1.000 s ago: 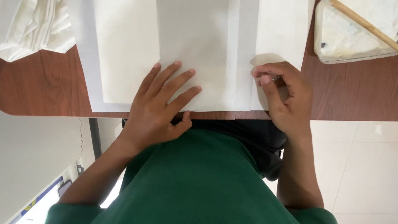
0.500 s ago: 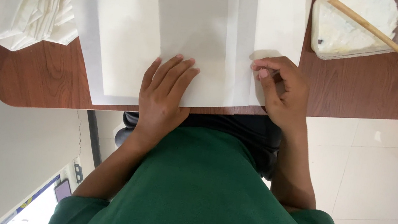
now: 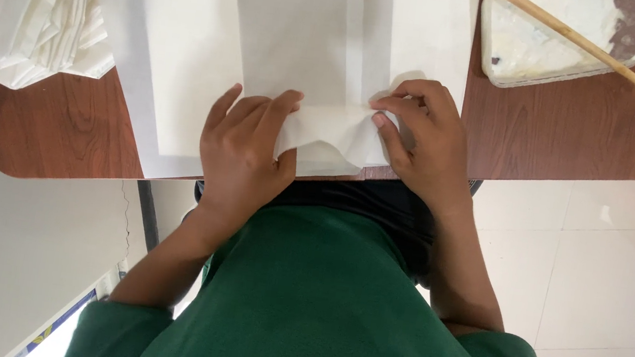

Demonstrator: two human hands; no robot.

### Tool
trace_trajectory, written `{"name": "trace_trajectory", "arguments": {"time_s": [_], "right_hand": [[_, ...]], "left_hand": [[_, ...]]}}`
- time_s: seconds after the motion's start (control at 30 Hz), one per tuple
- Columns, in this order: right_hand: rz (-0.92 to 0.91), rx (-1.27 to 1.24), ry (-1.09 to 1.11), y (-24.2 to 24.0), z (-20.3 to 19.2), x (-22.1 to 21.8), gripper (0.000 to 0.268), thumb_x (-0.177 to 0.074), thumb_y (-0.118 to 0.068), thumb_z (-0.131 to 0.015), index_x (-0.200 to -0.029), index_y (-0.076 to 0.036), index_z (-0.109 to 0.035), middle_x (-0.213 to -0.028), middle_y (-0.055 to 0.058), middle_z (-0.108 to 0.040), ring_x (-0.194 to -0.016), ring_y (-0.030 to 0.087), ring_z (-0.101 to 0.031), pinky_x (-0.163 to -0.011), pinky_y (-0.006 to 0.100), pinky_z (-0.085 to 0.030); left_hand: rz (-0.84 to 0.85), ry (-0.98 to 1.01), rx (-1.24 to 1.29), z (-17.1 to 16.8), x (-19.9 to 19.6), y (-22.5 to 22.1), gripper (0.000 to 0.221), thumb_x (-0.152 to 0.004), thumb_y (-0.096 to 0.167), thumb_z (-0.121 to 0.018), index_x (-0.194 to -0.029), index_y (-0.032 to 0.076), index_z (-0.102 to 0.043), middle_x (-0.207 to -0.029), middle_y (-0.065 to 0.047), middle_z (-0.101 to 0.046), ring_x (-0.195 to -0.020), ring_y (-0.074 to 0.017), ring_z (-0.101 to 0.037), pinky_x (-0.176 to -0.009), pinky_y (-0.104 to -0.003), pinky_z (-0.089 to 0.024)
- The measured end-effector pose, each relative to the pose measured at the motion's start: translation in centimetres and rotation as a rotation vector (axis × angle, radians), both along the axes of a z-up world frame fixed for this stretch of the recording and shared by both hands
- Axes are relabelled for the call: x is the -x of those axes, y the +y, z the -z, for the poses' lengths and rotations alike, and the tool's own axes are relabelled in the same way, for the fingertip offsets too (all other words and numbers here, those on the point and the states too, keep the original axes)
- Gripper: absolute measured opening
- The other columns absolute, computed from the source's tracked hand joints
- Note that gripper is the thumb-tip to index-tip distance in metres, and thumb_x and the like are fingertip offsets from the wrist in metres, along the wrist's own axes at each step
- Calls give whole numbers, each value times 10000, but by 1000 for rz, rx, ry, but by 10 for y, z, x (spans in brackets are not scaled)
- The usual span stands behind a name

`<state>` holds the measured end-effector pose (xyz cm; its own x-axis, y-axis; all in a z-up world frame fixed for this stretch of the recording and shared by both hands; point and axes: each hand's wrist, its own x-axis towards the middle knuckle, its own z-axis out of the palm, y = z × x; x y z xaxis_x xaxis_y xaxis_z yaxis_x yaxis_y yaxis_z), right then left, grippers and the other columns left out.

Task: Manually folding white sheets and applying glue with a brush to assemble bags.

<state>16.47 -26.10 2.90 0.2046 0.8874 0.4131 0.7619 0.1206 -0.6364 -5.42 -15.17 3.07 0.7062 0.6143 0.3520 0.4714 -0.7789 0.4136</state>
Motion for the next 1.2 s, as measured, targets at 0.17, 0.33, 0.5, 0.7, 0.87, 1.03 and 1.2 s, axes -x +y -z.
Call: {"name": "trace_trajectory", "arguments": {"time_s": [0.17,0.33,0.5,0.7,0.87,1.03,1.2], "right_hand": [[53,38,-75,-3,7,4,22,-1017,-38,-716,-1031,-44,-731,-960,122,-603,-796,307,-604,-702,392,-516],[76,85,-211,-5,8,6,192,-1104,-154,-560,-1062,-6,-674,-1035,141,-575,-871,297,-574,-688,370,-479],[103,113,-253,-2,6,9,265,-1117,-187,-500,-1040,4,-667,-1030,148,-592,-865,287,-580,-654,357,-468],[150,175,-490,4,10,14,292,-1050,-327,-654,-1037,-38,-696,-972,133,-611,-811,240,-617,-654,292,-527],[107,209,-553,15,12,13,294,-1049,-357,-632,-1063,-68,-684,-963,106,-594,-809,227,-601,-637,304,-511],[3,198,-576,31,9,6,249,-1061,-287,-570,-1060,-63,-680,-949,101,-603,-808,234,-613,-639,320,-503],[-180,217,-378,58,-1,-6,225,-1046,-243,-614,-1020,-33,-692,-855,102,-586,-755,263,-600,-621,352,-495]], "left_hand": [[102,50,173,-15,-4,19,565,-729,108,-850,-1275,60,-715,-918,-92,-768,-920,-349,-744,-988,-632,-487],[390,149,317,-46,1,49,639,-996,586,-548,-1402,93,-581,-1101,-58,-730,-1086,-296,-666,-1067,-565,-416],[632,63,177,-26,-2,76,332,-1111,312,-511,-1210,36,-665,-1011,-77,-697,-957,-281,-635,-826,-420,-466],[564,85,-45,22,-17,92,314,-1104,364,-505,-1102,134,-720,-903,-11,-641,-958,-213,-624,-830,-379,-510],[586,134,-38,28,-27,102,310,-1114,344,-452,-1017,146,-670,-880,-10,-578,-976,-205,-570,-855,-369,-455],[626,47,8,36,-34,113,301,-1108,351,-448,-940,157,-605,-884,-8,-527,-1009,-207,-519,-909,-380,-385],[643,-8,100,38,-35,115,269,-1095,345,-499,-933,140,-564,-900,-28,-519,-1024,-234,-511,-922,-408,-355]]}}
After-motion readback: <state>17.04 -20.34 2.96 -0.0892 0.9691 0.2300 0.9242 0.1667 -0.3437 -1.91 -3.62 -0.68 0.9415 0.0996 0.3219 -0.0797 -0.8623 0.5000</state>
